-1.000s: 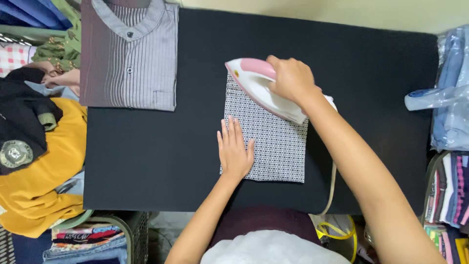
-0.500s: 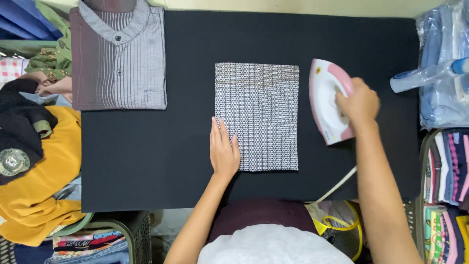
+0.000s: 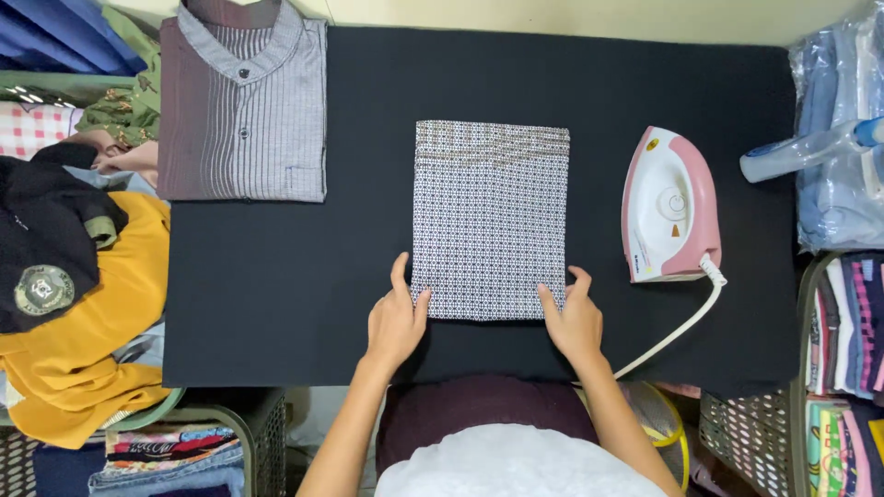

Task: Folding a patterned shirt and then ironing it on a flat surface.

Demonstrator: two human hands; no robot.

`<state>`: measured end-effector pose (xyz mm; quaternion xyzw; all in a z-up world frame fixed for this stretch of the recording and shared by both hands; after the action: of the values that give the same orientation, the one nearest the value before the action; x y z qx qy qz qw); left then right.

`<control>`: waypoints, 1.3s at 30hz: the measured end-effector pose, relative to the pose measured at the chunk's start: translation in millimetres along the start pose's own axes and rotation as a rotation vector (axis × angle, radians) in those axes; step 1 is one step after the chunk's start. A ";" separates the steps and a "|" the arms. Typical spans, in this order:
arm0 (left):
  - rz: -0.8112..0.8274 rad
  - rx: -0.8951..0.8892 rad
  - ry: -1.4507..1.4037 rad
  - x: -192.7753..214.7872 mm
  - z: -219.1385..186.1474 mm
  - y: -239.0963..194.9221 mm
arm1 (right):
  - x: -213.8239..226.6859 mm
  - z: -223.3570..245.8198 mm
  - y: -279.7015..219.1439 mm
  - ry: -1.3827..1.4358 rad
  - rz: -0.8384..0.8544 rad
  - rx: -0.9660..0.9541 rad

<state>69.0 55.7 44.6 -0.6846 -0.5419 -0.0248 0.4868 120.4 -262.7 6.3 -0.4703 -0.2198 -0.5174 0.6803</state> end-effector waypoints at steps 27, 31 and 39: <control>-0.493 -0.597 -0.136 -21.0 10.0 -6.6 | -16.9 -38.8 25.3 0.473 0.177 0.094; -0.515 -0.576 -0.160 -21.3 12.5 -5.2 | -0.9 -38.4 14.8 0.861 0.287 0.307; -0.620 -0.629 -0.143 2.0 -12.0 -16.8 | 33.9 7.4 7.1 0.692 0.318 0.498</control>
<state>62.9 47.8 62.7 -0.6047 -0.7199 -0.2858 0.1856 140.7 -272.9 33.4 -0.1199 -0.0222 -0.4646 0.8771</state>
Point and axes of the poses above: each hand's wrist, its own y-axis towards the middle knuckle, its own x-axis out of the back of the hand, z = x × y, the point moved 6 cm from there along y, towards the middle knuckle, and after that the axes turned 14 degrees about z, right-handed, at the moved point
